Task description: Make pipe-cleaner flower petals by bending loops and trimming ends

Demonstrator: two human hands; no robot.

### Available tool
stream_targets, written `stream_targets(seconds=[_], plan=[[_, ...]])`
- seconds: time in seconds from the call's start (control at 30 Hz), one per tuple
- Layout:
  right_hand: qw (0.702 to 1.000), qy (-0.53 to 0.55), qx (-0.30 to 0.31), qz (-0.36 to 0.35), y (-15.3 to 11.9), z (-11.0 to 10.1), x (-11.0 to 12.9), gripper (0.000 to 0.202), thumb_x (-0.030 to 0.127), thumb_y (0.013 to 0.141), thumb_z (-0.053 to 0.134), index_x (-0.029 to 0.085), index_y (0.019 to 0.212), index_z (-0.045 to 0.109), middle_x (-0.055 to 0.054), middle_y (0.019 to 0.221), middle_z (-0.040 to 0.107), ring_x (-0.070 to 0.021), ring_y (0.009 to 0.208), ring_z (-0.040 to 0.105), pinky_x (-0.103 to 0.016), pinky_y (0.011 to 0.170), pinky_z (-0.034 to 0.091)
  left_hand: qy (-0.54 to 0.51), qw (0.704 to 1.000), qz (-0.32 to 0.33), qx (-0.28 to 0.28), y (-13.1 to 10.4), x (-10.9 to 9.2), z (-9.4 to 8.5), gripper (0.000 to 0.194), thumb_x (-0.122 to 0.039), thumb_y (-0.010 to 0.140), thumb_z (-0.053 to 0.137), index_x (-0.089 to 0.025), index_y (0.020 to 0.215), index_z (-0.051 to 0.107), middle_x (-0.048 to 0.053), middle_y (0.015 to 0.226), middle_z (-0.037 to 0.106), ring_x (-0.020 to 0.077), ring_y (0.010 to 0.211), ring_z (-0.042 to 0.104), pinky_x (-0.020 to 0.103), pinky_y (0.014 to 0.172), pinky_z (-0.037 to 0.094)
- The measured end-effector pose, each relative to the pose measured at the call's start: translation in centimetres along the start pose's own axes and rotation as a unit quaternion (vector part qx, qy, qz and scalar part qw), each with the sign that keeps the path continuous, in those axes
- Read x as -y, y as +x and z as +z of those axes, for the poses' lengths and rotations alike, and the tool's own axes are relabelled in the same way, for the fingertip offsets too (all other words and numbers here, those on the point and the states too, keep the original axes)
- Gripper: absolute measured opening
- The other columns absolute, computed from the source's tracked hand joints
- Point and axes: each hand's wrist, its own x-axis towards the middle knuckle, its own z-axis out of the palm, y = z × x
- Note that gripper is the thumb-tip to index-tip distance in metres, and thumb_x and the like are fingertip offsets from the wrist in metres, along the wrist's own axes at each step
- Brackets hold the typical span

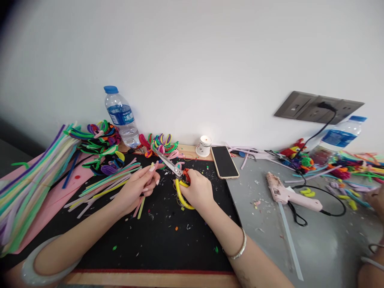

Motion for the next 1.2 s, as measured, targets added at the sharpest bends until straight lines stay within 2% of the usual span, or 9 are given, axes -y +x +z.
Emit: stream_targets(seconds=[0.1,0.2,0.33,0.57,0.77,1.0,1.2], plan=[[1.000,-0.001,-0.001,0.001,0.0,0.0,0.0,0.031,0.045,0.074,0.055,0.019,0.060,0.044,0.002,0.057,0.048,-0.0108,0.050,0.042,-0.022,0.048,0.025,0.023,1.000,0.011,0.003,0.0,-0.1,0.1,0.024,-0.039,0.084,0.049,-0.021,0.100,0.045,-0.002,0.066,0.055,0.0030,0.040,0.024,0.014,0.037,0.016],[1.000,-0.004,0.000,-0.003,-0.1,0.0,0.0,0.030,0.044,0.074,0.055,0.019,0.060,0.045,0.002,0.057,0.049,-0.0109,0.050,0.042,-0.022,0.048,0.025,0.029,0.999,0.017,-0.001,0.0,0.0,0.2,0.019,-0.036,0.085,0.049,-0.023,0.093,0.037,-0.001,0.069,0.060,0.0034,0.039,0.027,0.014,0.037,0.018],[1.000,-0.005,0.006,-0.003,-0.1,0.1,0.1,0.029,0.044,0.073,0.057,0.019,0.062,0.046,0.002,0.058,0.049,-0.0111,0.051,0.043,-0.022,0.049,0.025,0.030,0.999,0.027,-0.003,0.1,0.2,0.1,0.021,-0.036,0.084,0.050,-0.024,0.089,0.034,0.000,0.073,0.062,0.0040,0.041,0.032,0.014,0.038,0.024],[1.000,-0.011,0.017,0.005,0.0,0.0,0.2,0.029,0.043,0.073,0.056,0.019,0.062,0.045,0.002,0.058,0.049,-0.0112,0.051,0.043,-0.022,0.049,0.024,0.015,0.999,0.033,-0.008,0.1,0.4,-0.3,0.021,-0.036,0.080,0.057,-0.023,0.088,0.044,-0.003,0.073,0.053,0.0031,0.045,0.028,0.012,0.038,0.022],[0.999,-0.023,0.028,0.004,0.0,0.0,0.1,0.026,0.042,0.073,0.055,0.019,0.064,0.046,0.002,0.058,0.049,-0.0119,0.052,0.045,-0.023,0.049,0.024,0.014,0.999,0.043,-0.023,0.2,0.5,-0.3,0.023,-0.042,0.084,0.050,-0.020,0.085,0.055,-0.002,0.074,0.045,0.0047,0.050,0.029,0.012,0.040,0.023],[0.999,-0.020,0.039,0.024,-0.1,-0.1,0.7,0.029,0.047,0.072,0.056,0.020,0.073,0.047,0.001,0.064,0.053,-0.0136,0.057,0.050,-0.023,0.050,0.026,0.024,0.998,0.043,-0.050,0.4,0.9,-0.8,0.025,-0.041,0.079,0.057,-0.019,0.090,0.063,-0.006,0.060,0.033,0.0071,0.050,0.031,0.015,0.044,0.033],[0.997,-0.022,0.059,0.041,-0.1,-0.3,0.8,0.028,0.043,0.072,0.057,0.019,0.083,0.047,-0.001,0.076,0.057,-0.0148,0.065,0.054,-0.023,0.053,0.028,0.056,0.993,0.070,-0.072,0.5,1.2,-1.1,0.035,-0.041,0.078,0.058,-0.016,0.101,0.064,-0.005,0.059,0.035,0.0083,0.051,0.035,0.019,0.047,0.035]])
